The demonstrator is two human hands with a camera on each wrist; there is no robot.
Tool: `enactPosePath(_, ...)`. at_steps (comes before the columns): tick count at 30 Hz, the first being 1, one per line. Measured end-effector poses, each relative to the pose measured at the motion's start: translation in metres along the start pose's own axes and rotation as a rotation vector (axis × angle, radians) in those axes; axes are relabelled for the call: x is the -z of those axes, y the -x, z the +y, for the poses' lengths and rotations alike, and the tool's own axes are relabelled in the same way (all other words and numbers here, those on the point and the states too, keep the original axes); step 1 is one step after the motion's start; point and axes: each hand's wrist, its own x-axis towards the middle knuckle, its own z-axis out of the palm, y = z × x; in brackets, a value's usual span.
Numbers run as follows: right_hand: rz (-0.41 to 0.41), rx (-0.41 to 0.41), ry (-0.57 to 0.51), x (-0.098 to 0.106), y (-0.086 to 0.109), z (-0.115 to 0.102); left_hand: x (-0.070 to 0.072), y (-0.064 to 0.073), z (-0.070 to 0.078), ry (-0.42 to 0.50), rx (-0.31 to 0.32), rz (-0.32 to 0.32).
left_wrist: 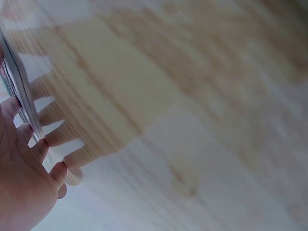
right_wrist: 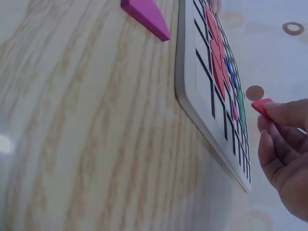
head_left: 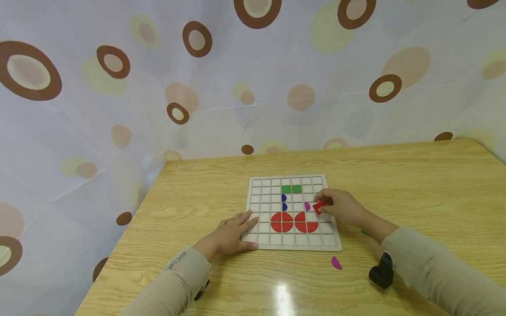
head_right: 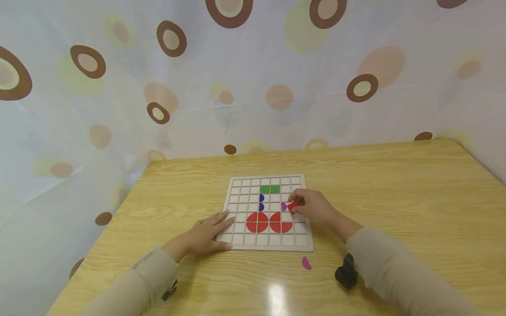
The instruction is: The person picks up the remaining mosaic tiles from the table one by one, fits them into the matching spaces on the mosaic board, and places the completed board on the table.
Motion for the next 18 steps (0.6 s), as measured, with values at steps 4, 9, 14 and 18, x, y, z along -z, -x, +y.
enactPosePath(4,-0.007,0.009,0.015,-0.0023,-0.0019,0.0008,-0.0004,0.0003,-0.0004,0.001,0.002,0.002)
enactPosePath(9,-0.001,0.020,0.040,-0.0056,-0.0034,0.0012,-0.0018,0.0002,-0.0004,-0.005,0.007,0.003)
enactPosePath(14,0.003,0.037,0.053,-0.0074,-0.0050,0.0019,-0.0010,0.0012,0.0001,0.005,0.003,0.006)
enactPosePath(18,-0.013,0.058,0.062,-0.0072,-0.0061,0.0012,0.0002,0.0019,0.0007,0.004,-0.005,0.013)
